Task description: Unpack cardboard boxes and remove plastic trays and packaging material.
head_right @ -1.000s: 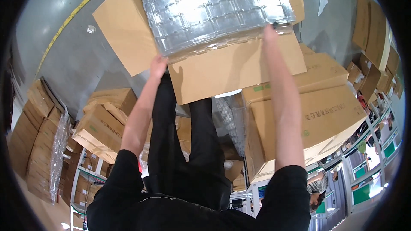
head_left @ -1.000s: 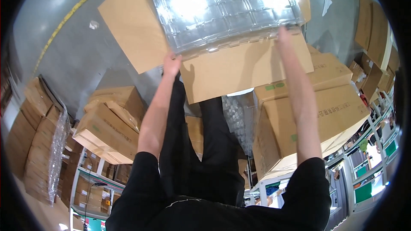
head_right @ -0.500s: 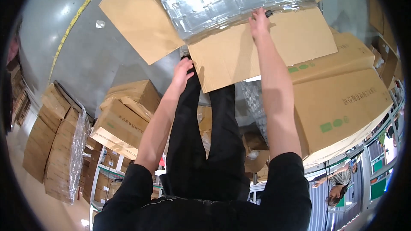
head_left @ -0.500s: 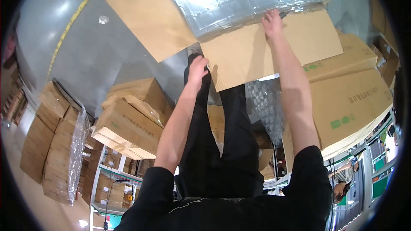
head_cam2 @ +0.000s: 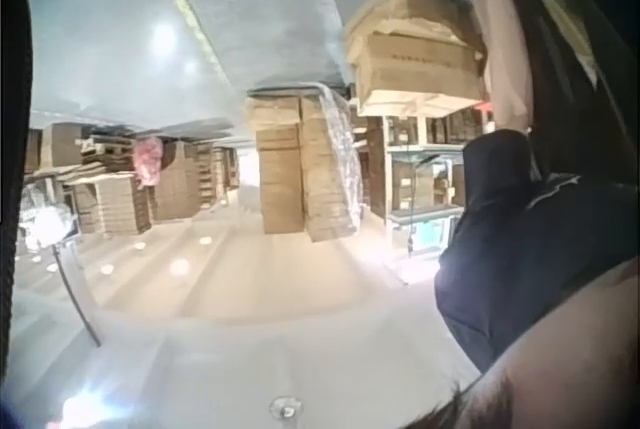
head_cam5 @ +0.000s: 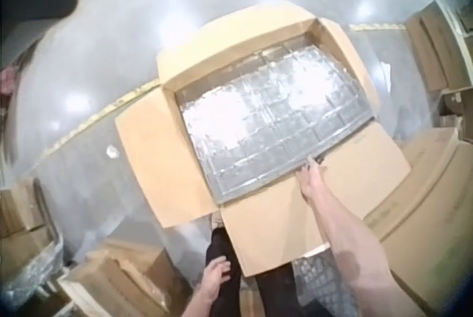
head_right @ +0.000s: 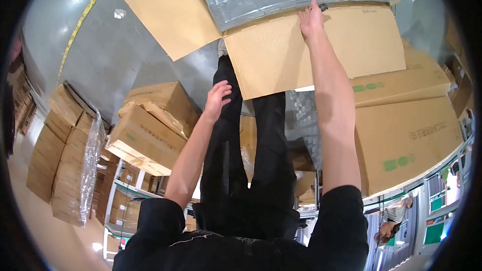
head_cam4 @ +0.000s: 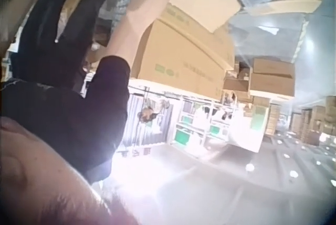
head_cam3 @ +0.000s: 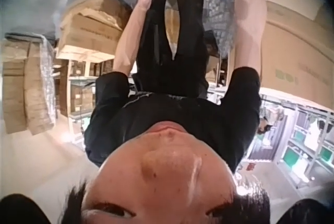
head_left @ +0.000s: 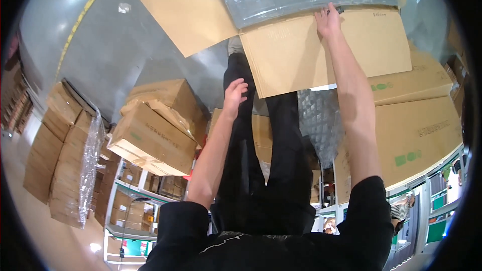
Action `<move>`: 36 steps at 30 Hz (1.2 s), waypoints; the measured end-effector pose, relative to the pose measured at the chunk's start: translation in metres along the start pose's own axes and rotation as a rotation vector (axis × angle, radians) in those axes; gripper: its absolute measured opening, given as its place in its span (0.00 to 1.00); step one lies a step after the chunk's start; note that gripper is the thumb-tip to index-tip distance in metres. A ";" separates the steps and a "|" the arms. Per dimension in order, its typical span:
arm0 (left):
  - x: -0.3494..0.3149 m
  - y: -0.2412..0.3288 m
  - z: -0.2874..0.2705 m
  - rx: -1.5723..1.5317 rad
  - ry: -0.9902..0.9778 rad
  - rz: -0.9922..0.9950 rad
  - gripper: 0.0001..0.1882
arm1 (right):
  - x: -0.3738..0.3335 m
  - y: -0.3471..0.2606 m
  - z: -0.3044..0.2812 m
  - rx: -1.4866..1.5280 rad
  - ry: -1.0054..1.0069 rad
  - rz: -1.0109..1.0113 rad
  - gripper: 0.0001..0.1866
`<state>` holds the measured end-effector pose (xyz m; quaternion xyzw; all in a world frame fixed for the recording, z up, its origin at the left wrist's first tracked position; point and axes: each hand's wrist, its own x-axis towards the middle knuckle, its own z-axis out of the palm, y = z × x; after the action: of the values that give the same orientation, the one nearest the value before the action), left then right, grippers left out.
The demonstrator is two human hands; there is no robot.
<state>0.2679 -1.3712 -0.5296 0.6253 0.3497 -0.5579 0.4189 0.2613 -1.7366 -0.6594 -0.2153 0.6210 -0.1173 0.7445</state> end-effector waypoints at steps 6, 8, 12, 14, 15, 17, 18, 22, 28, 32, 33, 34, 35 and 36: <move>-0.022 0.025 0.000 0.212 0.029 0.021 0.18 | -0.029 0.008 0.060 -0.154 0.166 0.017 0.26; -0.024 0.036 0.008 0.285 0.000 0.028 0.17 | -0.062 0.015 0.056 -0.217 0.115 -0.053 0.21; -0.032 0.049 0.033 0.380 -0.171 0.097 0.17 | -0.168 0.057 0.010 -0.372 0.076 -0.195 0.11; -0.032 0.060 0.034 0.432 -0.223 0.125 0.17 | -0.237 0.088 -0.010 -0.431 0.060 -0.476 0.02; -0.039 0.063 0.045 0.531 -0.280 0.167 0.18 | -0.267 0.102 -0.039 -0.478 0.007 -0.499 0.05; -0.061 0.067 0.073 0.665 -0.363 0.212 0.18 | -0.332 0.127 -0.092 -0.552 0.129 -0.501 0.10; -0.066 0.060 0.084 0.670 -0.494 0.188 0.19 | -0.356 0.160 -0.132 -0.528 0.238 -0.446 0.10; -0.066 -0.008 0.150 0.848 -0.691 0.192 0.23 | -0.454 0.258 -0.291 -0.921 0.969 -0.220 0.11; -0.028 -0.080 0.258 1.309 -0.706 1.068 0.34 | -0.512 0.327 -0.535 0.014 1.390 0.355 0.18; 0.004 -0.094 0.289 1.139 -0.685 0.767 0.41 | -0.508 0.326 -0.642 0.262 1.360 0.014 0.20; -0.011 -0.104 0.295 1.192 -0.583 0.772 0.43 | -0.508 0.321 -0.652 0.276 1.373 0.092 0.22; -0.030 -0.105 0.295 1.247 -0.464 0.792 0.45 | -0.500 0.305 -0.651 0.295 1.364 0.170 0.25; -0.021 -0.089 0.288 1.264 -0.408 0.833 0.44 | -0.484 0.297 -0.659 0.345 1.203 0.133 0.27; -0.008 -0.079 0.286 1.269 -0.374 0.861 0.44 | -0.476 0.290 -0.674 0.382 1.065 0.089 0.31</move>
<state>0.0793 -1.6003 -0.5400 0.7211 -0.3846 -0.5355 0.2128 -0.5185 -1.3892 -0.4697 0.0387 0.8871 -0.2884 0.3584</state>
